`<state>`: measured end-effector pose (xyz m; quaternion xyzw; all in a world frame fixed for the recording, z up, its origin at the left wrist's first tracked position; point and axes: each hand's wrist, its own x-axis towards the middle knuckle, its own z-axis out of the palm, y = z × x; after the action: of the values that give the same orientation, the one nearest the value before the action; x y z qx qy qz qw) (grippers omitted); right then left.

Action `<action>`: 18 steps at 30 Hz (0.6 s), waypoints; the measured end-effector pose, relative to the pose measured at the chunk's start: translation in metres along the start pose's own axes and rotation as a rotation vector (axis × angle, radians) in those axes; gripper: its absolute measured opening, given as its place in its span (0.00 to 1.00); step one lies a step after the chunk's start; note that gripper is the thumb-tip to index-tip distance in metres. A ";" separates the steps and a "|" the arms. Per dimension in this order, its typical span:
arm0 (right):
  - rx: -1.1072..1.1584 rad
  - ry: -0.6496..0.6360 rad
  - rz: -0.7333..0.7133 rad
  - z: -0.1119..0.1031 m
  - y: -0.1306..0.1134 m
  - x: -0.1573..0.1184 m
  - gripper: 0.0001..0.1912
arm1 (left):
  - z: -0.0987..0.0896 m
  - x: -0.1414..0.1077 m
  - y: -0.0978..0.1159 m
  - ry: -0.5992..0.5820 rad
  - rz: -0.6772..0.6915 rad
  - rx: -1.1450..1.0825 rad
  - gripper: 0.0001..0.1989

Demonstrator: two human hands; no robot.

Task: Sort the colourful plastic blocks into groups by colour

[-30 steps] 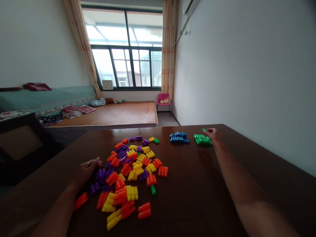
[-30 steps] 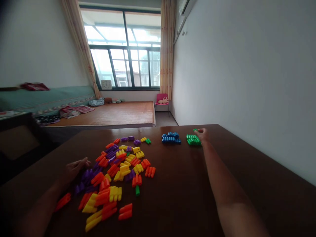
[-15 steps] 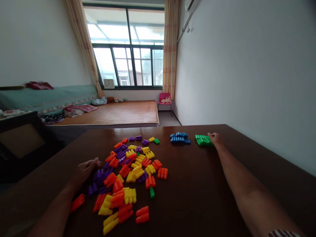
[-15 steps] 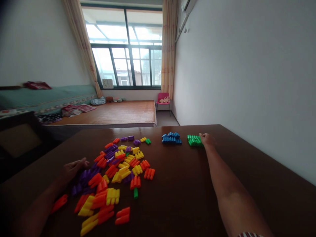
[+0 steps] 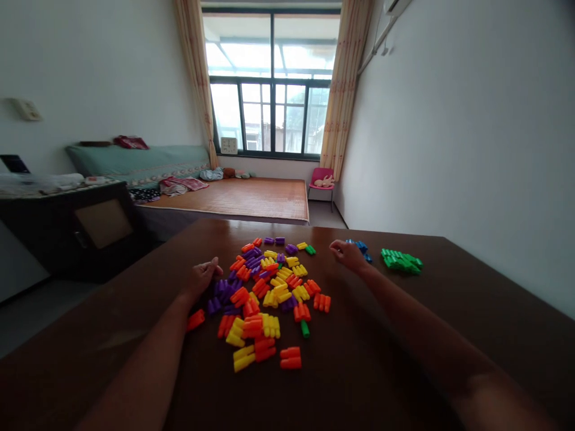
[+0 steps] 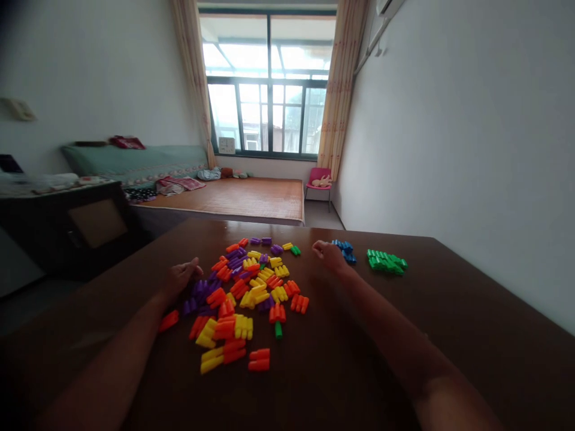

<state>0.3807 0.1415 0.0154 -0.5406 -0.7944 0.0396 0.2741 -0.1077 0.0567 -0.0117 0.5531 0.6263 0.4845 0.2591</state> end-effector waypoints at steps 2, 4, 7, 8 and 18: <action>-0.027 -0.077 -0.001 0.027 -0.030 0.014 0.11 | 0.000 0.001 -0.003 -0.010 0.029 -0.073 0.28; -0.082 -0.084 0.070 0.049 -0.050 0.027 0.12 | 0.001 0.002 -0.004 -0.038 0.065 -0.089 0.27; -0.153 -0.079 0.193 0.069 -0.062 0.044 0.14 | 0.002 0.003 -0.004 -0.077 0.073 -0.070 0.26; -0.164 -0.085 0.215 0.072 -0.063 0.048 0.14 | 0.002 0.003 -0.005 -0.080 0.070 -0.071 0.25; -0.136 -0.139 0.137 0.044 -0.043 0.023 0.12 | 0.002 0.008 -0.008 -0.088 0.040 -0.050 0.26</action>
<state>0.3176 0.1537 0.0027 -0.6068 -0.7736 0.0417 0.1778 -0.1117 0.0658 -0.0177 0.5795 0.5909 0.4804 0.2903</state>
